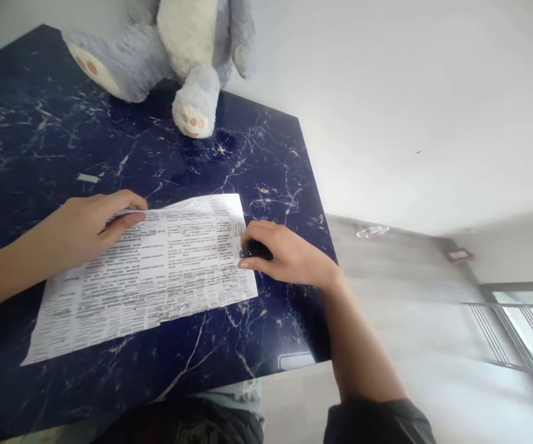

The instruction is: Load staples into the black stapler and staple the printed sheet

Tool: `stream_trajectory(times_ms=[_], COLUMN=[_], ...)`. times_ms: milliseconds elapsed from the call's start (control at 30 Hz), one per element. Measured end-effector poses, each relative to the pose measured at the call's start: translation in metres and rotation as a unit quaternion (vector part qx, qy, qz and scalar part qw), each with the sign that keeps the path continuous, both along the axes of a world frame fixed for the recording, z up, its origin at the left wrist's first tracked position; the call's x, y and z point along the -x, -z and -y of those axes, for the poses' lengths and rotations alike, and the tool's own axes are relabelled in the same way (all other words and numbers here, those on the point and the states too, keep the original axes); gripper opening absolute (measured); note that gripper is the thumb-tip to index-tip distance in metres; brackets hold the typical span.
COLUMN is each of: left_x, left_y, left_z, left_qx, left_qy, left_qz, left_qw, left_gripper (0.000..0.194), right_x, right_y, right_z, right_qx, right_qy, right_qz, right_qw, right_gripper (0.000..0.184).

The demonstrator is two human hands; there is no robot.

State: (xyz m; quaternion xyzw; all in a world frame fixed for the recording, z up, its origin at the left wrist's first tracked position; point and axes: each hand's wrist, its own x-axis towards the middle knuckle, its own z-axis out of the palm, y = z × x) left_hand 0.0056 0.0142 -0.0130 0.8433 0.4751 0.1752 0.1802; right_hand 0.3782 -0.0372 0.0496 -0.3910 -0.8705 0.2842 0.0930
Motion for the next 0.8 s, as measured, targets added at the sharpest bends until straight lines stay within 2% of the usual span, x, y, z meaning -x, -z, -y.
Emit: stream_trajectory(times_ms=[67, 133, 233, 300, 367, 467, 533, 600, 700, 800], left_x=[-0.001, -0.003, -0.005, -0.006, -0.006, -0.004, -0.002, -0.001, -0.004, -0.011], left_y=[-0.003, -0.004, -0.004, -0.004, -0.004, 0.001, 0.004, 0.006, 0.007, 0.009], left_z=[0.003, 0.004, 0.005, 0.005, 0.004, 0.0, -0.003, -0.005, -0.001, 0.008], left_qx=[0.002, 0.001, -0.007, -0.01, -0.01, -0.019, -0.039, -0.07, -0.106, -0.075], left_qy=[0.0, 0.001, 0.003, 0.003, 0.008, 0.026, 0.036, 0.037, 0.033, 0.096], left_qz=[0.0, 0.005, 0.003, -0.004, -0.006, 0.009, 0.02, 0.025, 0.024, 0.025], left_qw=[1.0, 1.0, 1.0, 1.0, 1.0, 0.999, 0.998, 0.997, 0.994, 0.992], left_gripper=[0.02, 0.019, 0.018, 0.019, 0.021, 0.026, 0.027, 0.029, 0.033, 0.037], right_x=[0.01, 0.024, 0.045, 0.052, 0.046, 0.018, -0.008, -0.034, -0.065, -0.084], right_y=[0.004, 0.012, 0.028, 0.033, 0.03, 0.014, 0.005, 0.002, 0.004, 0.009], right_z=[0.005, 0.01, 0.017, 0.017, 0.012, 0.0, -0.011, -0.022, -0.034, -0.04], right_qx=[-0.038, -0.114, -0.223, -0.249, -0.226, -0.111, -0.04, -0.008, 0.031, 0.02], right_qy=[0.027, 0.069, 0.104, 0.099, 0.071, 0.001, -0.041, -0.065, -0.052, -0.001], right_qz=[0.008, 0.069, 0.177, 0.206, 0.184, 0.082, 0.039, 0.042, 0.034, 0.024], right_qw=[0.999, 0.989, 0.953, 0.941, 0.954, 0.99, 0.998, 0.997, 0.998, 1.0], right_gripper=[0.039, 0.048, 0.051, 0.048, 0.046, 0.045, 0.044, 0.038, 0.029, 0.025])
